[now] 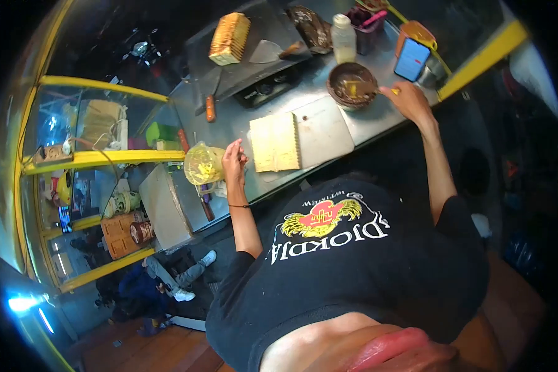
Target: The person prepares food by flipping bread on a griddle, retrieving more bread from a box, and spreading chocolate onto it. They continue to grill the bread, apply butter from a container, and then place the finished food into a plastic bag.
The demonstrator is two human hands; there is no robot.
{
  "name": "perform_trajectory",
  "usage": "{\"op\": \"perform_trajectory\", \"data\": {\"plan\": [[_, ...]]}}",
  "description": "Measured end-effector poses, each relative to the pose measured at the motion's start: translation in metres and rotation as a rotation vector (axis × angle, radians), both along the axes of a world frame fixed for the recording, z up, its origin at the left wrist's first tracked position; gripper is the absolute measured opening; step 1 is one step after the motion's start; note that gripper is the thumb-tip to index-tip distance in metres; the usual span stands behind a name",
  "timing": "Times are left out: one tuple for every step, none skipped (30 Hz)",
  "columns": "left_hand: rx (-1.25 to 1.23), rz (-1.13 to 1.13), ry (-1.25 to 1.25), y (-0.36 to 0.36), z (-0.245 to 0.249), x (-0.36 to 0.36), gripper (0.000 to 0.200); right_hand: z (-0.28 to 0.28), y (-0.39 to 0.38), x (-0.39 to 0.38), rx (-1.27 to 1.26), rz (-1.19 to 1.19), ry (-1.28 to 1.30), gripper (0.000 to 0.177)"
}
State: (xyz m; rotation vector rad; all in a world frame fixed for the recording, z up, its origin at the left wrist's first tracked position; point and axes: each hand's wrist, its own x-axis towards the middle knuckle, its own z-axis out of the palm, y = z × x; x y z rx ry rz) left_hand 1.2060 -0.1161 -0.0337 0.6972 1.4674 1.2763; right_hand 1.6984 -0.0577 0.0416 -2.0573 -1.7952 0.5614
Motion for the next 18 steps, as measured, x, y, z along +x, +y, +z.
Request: {"op": "perform_trajectory", "data": {"plan": [[-0.026, 0.003, 0.047, -0.008, -0.011, -0.001, 0.023, -0.01, 0.001, -0.003, 0.068, 0.048, 0.01, 0.034], [-0.045, -0.009, 0.045, -0.018, -0.019, 0.0, 0.023, -0.015, 0.001, -0.004, 0.136, 0.104, 0.018, 0.035], [-0.063, 0.018, 0.11, -0.027, -0.026, 0.001, 0.024, -0.015, -0.001, -0.004, 0.122, 0.099, 0.015, 0.035], [-0.073, 0.054, 0.172, -0.035, -0.033, 0.001, 0.025, -0.012, 0.001, -0.004, 0.126, 0.127, 0.046, 0.035], [-0.071, 0.078, 0.209, -0.042, -0.039, 0.001, 0.024, -0.007, 0.004, -0.003, 0.135, 0.162, 0.078, 0.035], [-0.072, 0.097, 0.205, -0.045, -0.048, -0.001, 0.024, -0.004, 0.006, 0.001, 0.136, 0.182, 0.075, 0.035], [0.006, 0.109, 0.299, -0.049, -0.058, -0.005, 0.024, -0.002, 0.006, 0.005, 0.21, 0.188, 0.094, 0.034], [0.073, 0.126, 0.399, -0.059, -0.065, -0.009, 0.024, -0.002, 0.004, 0.006, 0.276, 0.202, 0.118, 0.034], [0.084, 0.19, 0.389, -0.063, -0.068, -0.006, 0.021, 0.0, 0.003, 0.008, 0.309, 0.207, 0.128, 0.034], [0.085, 0.218, 0.388, -0.063, -0.069, -0.006, 0.021, 0.002, 0.002, 0.004, 0.314, 0.234, 0.13, 0.034], [0.102, 0.259, 0.392, -0.063, -0.074, -0.005, 0.018, 0.005, -0.003, 0.003, 0.26, 0.178, 0.204, 0.034], [0.117, 0.293, 0.392, -0.066, -0.078, -0.001, 0.017, 0.005, -0.006, 0.005, 0.203, 0.115, 0.273, 0.034], [0.119, 0.28, 0.405, -0.07, -0.08, -0.002, 0.014, -0.018, -0.003, 0.01, 0.336, 0.152, 0.373, 0.035], [0.116, 0.286, 0.397, -0.073, -0.084, -0.004, 0.014, -0.02, -0.006, 0.011, 0.334, 0.159, 0.366, 0.035], [0.137, 0.29, 0.423, -0.073, -0.087, -0.006, 0.015, -0.019, -0.009, 0.013, 0.188, 0.088, 0.535, 0.035], [0.16, 0.297, 0.452, -0.073, -0.091, -0.007, 0.016, -0.019, -0.012, 0.012, 0.04, 0.017, 0.701, 0.034], [0.109, 0.296, 0.431, -0.076, -0.076, -0.001, 0.018, -0.021, -0.016, 0.01, 0.054, 0.006, 0.869, 0.033], [0.115, 0.309, 0.43, -0.076, -0.067, 0.004, 0.018, -0.019, -0.019, 0.009, 0.058, 0.02, 0.868, 0.033]]}}
